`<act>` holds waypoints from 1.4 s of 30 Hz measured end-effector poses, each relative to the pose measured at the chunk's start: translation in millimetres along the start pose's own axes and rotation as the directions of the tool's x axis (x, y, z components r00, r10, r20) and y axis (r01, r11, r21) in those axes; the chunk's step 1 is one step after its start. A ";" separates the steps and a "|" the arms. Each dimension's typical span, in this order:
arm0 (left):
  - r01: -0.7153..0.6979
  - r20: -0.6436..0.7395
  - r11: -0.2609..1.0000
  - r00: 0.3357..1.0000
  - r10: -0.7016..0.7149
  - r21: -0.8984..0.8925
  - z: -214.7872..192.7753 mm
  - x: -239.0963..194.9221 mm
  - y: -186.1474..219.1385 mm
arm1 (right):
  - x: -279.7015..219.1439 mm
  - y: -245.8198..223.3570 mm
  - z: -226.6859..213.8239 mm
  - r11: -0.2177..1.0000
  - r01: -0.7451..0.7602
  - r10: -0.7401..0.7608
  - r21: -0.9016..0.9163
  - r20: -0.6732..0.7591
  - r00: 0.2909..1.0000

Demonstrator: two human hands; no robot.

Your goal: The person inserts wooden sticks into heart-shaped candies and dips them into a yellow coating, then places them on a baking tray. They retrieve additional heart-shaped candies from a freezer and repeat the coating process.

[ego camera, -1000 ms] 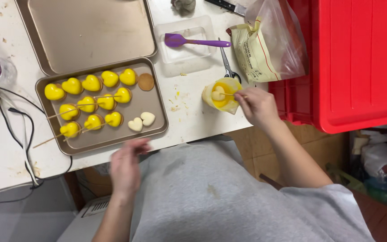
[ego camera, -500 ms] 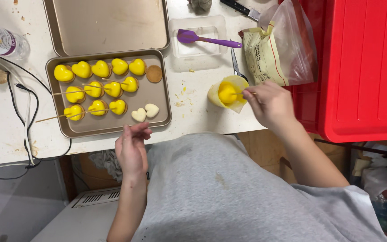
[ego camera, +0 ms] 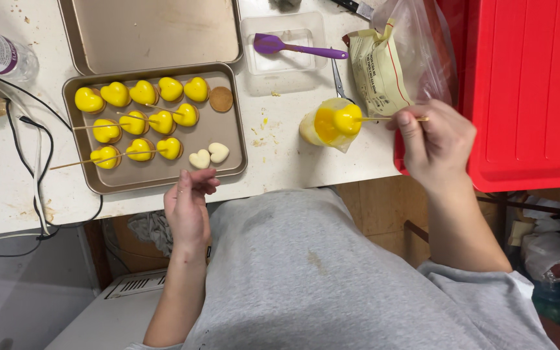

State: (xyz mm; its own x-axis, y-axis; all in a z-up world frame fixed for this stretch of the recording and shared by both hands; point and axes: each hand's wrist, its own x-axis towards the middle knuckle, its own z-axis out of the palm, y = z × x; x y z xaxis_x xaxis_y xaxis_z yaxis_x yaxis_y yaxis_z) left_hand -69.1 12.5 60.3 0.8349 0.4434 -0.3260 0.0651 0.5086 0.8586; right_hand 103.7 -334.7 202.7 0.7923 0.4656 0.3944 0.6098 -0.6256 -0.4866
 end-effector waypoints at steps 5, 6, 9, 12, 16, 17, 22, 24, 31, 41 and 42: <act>-0.007 0.018 1.000 1.000 0.006 0.014 1.9 -3.0 0.5 | -6.0 8.0 8.0 0.999 0.034 -0.032 0.032 -0.050 0.998; -0.011 0.022 1.000 1.000 0.011 0.028 2.5 -2.4 1.1 | -5.1 10.6 10.4 0.999 0.032 -0.032 0.017 -0.043 0.999; -0.007 0.022 0.999 1.000 0.006 0.043 2.1 -4.5 2.6 | -7.9 16.2 15.5 1.000 0.022 -0.022 -0.001 -0.048 0.999; -0.012 0.014 0.999 1.000 0.011 0.034 3.5 -2.9 3.0 | -5.8 21.1 22.3 0.999 0.050 -0.049 0.019 -0.054 0.997; -0.023 0.018 0.999 1.000 0.022 0.034 4.9 -5.1 0.4 | -7.6 23.8 26.1 0.995 0.087 -0.085 0.044 -0.042 0.995; -0.018 0.013 0.999 1.000 0.018 0.033 5.1 -6.2 -0.4 | -8.8 24.1 26.5 0.996 0.071 -0.068 0.056 -0.049 0.996; -0.015 0.001 1.000 1.000 0.015 0.024 7.5 -4.7 -4.8 | -7.5 32.3 33.8 0.994 0.082 -0.079 0.073 -0.033 0.996; -0.005 0.002 0.999 1.000 0.005 0.035 6.6 -5.6 -5.9 | -8.6 36.8 43.0 0.995 0.080 -0.080 0.060 -0.004 0.997; 0.002 -0.009 0.999 1.000 -0.001 0.041 4.8 -4.6 -8.1 | -9.0 54.6 87.0 0.994 0.101 -0.095 -0.036 0.149 0.984; -0.004 -0.048 1.000 0.999 0.004 -0.006 4.6 0.0 -6.7 | -2.4 45.0 97.1 0.972 0.082 -0.004 -0.222 0.334 0.942; -0.003 -0.052 1.000 0.999 0.003 -0.009 4.6 0.3 -5.8 | -2.0 43.1 89.4 0.976 0.061 0.005 -0.207 0.305 0.952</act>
State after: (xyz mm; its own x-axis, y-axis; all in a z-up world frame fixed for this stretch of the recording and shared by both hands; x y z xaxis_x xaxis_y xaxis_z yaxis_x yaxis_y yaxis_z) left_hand -66.8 6.3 57.0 0.8058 0.4822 -0.3438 0.0579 0.5136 0.8561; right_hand 130.3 -306.6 111.3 0.7640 0.6308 0.1354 0.6394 -0.7121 -0.2900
